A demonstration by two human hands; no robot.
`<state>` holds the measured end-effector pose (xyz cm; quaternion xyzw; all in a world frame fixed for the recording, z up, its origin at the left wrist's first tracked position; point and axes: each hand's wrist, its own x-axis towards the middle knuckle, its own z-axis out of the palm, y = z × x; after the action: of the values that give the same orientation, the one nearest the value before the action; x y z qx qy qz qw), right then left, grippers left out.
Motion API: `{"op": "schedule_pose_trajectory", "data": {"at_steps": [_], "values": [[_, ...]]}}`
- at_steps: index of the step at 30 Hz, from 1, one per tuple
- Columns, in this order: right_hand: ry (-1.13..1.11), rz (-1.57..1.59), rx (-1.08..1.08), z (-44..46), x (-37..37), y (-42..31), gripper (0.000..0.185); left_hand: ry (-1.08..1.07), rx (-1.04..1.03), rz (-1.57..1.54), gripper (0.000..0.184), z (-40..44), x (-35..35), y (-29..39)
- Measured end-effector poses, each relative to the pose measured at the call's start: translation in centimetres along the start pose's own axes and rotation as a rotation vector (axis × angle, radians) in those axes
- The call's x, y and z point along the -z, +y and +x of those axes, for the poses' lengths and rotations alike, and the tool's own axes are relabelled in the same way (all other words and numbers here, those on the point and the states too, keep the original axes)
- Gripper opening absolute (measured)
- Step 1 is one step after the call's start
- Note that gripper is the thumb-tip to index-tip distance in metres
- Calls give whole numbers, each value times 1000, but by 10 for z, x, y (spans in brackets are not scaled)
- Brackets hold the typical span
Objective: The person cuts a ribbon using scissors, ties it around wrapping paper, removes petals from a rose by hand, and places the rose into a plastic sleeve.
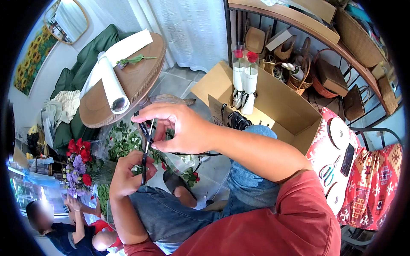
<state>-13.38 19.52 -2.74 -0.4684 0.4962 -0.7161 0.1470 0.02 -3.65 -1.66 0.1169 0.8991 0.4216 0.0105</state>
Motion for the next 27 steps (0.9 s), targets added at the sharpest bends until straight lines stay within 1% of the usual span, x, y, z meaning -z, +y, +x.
{"op": "schedule_pose_trajectory", "data": {"at_steps": [3, 5, 8, 10, 11, 13, 14, 15, 16, 17, 18, 19, 20, 22, 24, 25, 26, 27], "values": [[-14, 71, -12, 0, 0, -2, 66, -5, -11, -12, 15, -1, 1, 1], [-56, 21, -55, -1, 1, -4, 68, -6, -15, -15, 15, -2, 0, 0], [-61, -42, -43, -1, 1, -9, 68, -3, -34, -34, 15, -3, 1, -2], [-57, -16, -56, -2, 2, -9, 68, -30, 37, -109, 15, -6, 5, -1], [-52, 9, -70, -2, 3, -10, 68, -31, 37, -109, 15, -7, 2, -1], [-75, 45, -94, -2, 2, -11, 66, 293, -89, -259, 19, -7, -6, -4], [-99, 81, -119, -2, 1, -12, 65, 434, -172, -405, 29, -4, -10, -10], [-102, 83, -118, -4, -2, -13, 65, 529, -176, -431, 45, 0, -13, -14], [-165, 60, -122, -7, -6, -13, 62, 626, -180, -457, 60, 3, -14, -14], [-228, 37, -128, -8, -9, -13, 60, 590, -219, -581, 73, 10, -18, -13], [-235, 40, -128, -8, -12, -11, 60, 554, -259, -706, 86, 17, -23, -8], [-260, 43, -87, -9, -15, -7, 59, 449, -177, -815, 101, 16, -24, -8], [-256, 60, -80, -9, -16, -10, 56, 404, -234, -865, 87, 19, -28, -4], [-257, 67, -79, -7, -15, -15, 54, 453, -156, -947, 62, 19, -36, -9], [-213, 11, -39, -1, -3, -18, 47, 384, -63, -1057, 36, 14, -27, 3], [-168, 2, -45, 1, 1, -21, 43, 544, -44, -1076, 27, 16, -32, 4], [-181, -152, -108, 5, 9, -32, 41, 527, -90, -1041, 24, 14, -26, 3], [-221, -278, -185, 10, 21, -39, 40, 556, -101, -1001, 25, 15, -23, 0]]}}
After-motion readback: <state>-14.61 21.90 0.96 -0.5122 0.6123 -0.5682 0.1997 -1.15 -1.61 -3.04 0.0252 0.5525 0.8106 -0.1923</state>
